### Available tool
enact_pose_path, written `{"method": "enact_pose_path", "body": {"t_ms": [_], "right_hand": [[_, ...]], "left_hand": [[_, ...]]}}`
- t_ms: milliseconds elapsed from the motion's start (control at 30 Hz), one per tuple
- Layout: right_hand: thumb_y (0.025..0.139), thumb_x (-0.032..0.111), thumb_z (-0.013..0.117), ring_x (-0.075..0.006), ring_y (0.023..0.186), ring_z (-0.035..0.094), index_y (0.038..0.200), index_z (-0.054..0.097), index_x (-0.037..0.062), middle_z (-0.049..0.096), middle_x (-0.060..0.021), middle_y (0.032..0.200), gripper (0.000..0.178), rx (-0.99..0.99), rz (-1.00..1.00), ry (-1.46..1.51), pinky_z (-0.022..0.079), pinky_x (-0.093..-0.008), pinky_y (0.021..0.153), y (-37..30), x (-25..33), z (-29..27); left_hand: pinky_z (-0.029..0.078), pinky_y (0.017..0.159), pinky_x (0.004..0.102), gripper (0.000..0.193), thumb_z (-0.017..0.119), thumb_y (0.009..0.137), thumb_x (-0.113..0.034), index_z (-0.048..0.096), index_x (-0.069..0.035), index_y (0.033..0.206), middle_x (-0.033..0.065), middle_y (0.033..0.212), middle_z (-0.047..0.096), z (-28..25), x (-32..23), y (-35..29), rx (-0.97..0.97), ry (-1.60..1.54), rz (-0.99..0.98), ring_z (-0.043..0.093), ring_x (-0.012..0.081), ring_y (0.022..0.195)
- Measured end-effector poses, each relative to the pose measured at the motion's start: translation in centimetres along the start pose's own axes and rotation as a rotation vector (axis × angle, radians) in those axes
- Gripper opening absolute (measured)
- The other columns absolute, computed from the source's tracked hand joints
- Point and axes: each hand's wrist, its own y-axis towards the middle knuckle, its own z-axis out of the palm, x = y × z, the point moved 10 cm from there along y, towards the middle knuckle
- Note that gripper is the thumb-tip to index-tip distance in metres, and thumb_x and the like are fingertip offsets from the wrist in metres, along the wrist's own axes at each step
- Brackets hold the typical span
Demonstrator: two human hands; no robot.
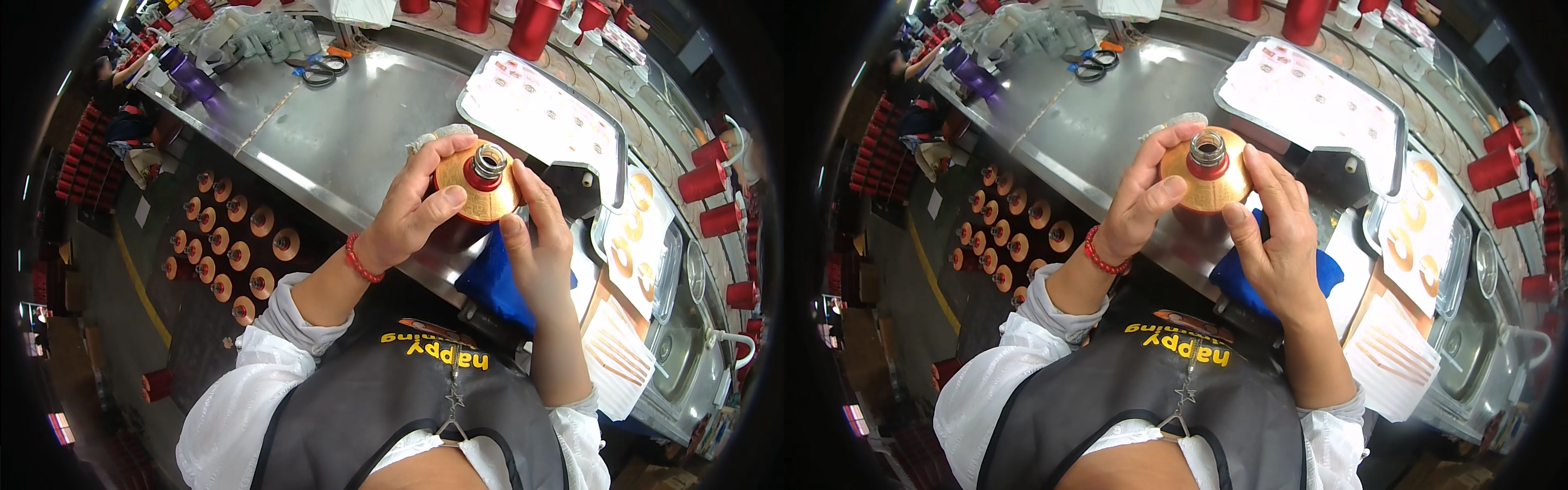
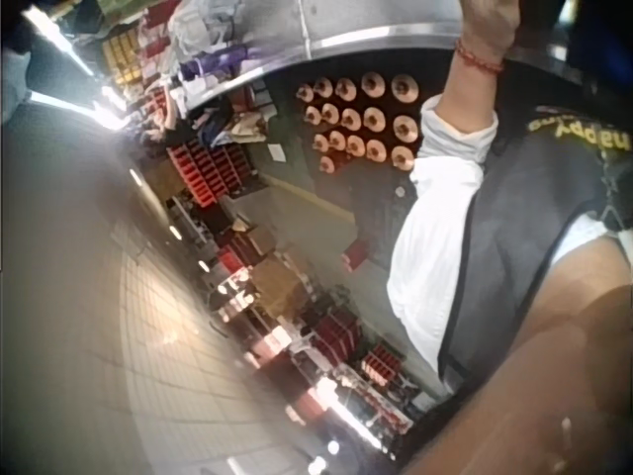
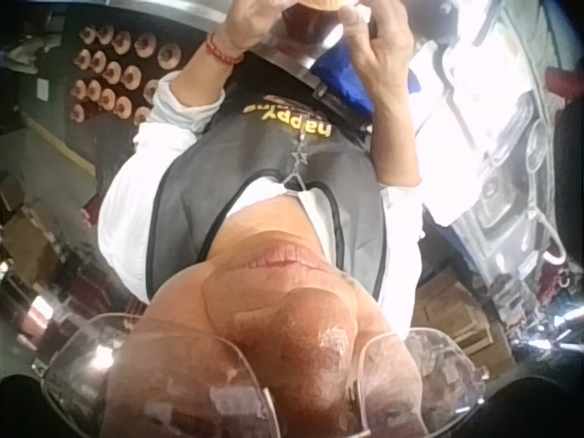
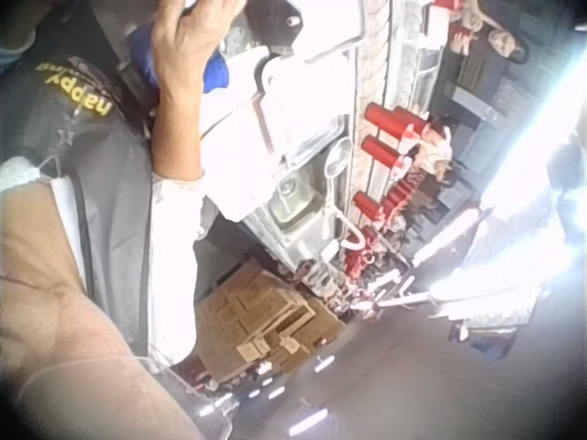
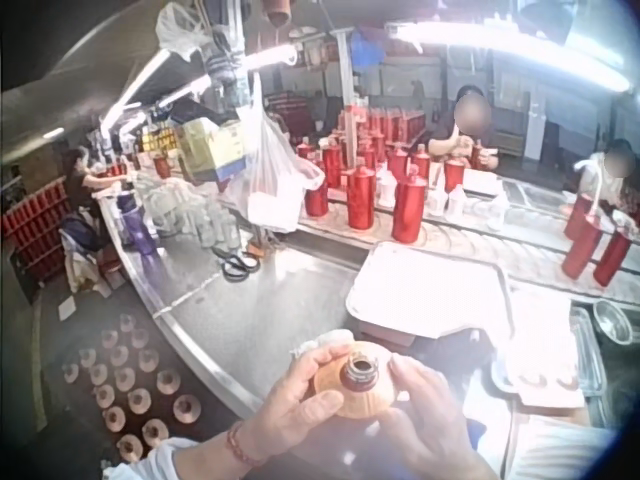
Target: The person picks up red cylindrical cans from a tray and applies circular gold labels to the top rim, then smooths a rectangular red label around the body of each can. The person uses a green plastic squeegee to press the labels flat and inspects the alignment before placing the finished cans back on the tray.
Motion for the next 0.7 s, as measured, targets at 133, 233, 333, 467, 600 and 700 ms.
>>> {"method": "enact_pose_path", "body": {"t_ms": [133,233,333,467,600,700], "right_hand": [[0.095,0.031,0.068,-0.0342,0.123,0.057,0.137,0.057,-0.0006,0.057,-0.0215,0.137,0.054,-0.022,-0.01,-0.103,0.046,-0.0404,0.104,1.0,1.4,-0.1],[0.092,0.031,0.071,-0.0335,0.126,0.057,0.135,0.06,0.0011,0.056,-0.0202,0.138,0.054,0.002,0.021,-0.115,0.046,-0.0399,0.104,1.3,1.6,0.5],[0.09,0.024,0.07,-0.0329,0.126,0.057,0.131,0.062,-0.0007,0.057,-0.0186,0.137,0.048,0.038,0.032,-0.074,0.046,-0.0402,0.104,1.5,1.2,0.9],[0.09,0.023,0.072,-0.0361,0.119,0.057,0.133,0.06,0.0005,0.057,-0.0209,0.133,0.05,0.045,0.036,-0.06,0.047,-0.0422,0.1,1.7,0.8,1.2],[0.09,0.022,0.072,-0.0361,0.118,0.058,0.132,0.061,0.0005,0.058,-0.0212,0.132,0.049,0.052,0.044,-0.071,0.048,-0.0422,0.1,1.8,1.0,1.3],[0.09,0.022,0.072,-0.036,0.118,0.059,0.132,0.061,0.0004,0.058,-0.0215,0.132,0.049,0.056,0.047,-0.067,0.048,-0.0419,0.099,1.9,1.0,1.3]], "left_hand": [[0.036,0.114,0.0359,0.055,0.052,0.102,-0.03,0.041,0.002,0.145,0.0151,0.143,0.05,-0.3,0.1,-0.2,-0.052,-0.025,0.049,0.049,0.0216,0.132],[0.039,0.111,0.0348,0.047,0.051,0.105,-0.027,0.046,0.001,0.142,0.0141,0.138,0.054,-0.9,-0.2,-0.8,-0.141,0.053,0.128,0.053,0.0215,0.127],[0.04,0.109,0.035,0.043,0.049,0.106,-0.029,0.056,0.002,0.136,0.014,0.134,0.059,-1.9,0.1,-1.3,-0.231,-0.083,0.119,0.055,0.0213,0.125],[0.044,0.104,0.0355,0.036,0.054,0.104,-0.028,0.066,-0.001,0.123,0.0118,0.117,0.07,-2.5,-1.1,0.0,-0.221,0.135,0.14,0.062,0.0218,0.114],[0.044,0.106,0.0346,0.041,0.051,0.1,-0.022,0.057,0.003,0.132,0.0154,0.13,0.062,-2.5,0.1,0.3,-0.095,0.164,0.08,0.059,0.0212,0.12],[0.043,0.107,0.0349,0.041,0.05,0.1,-0.022,0.056,0.002,0.133,0.0153,0.133,0.059,-2.5,0.4,0.2,-0.098,0.131,0.135,0.057,0.021,0.122]]}}
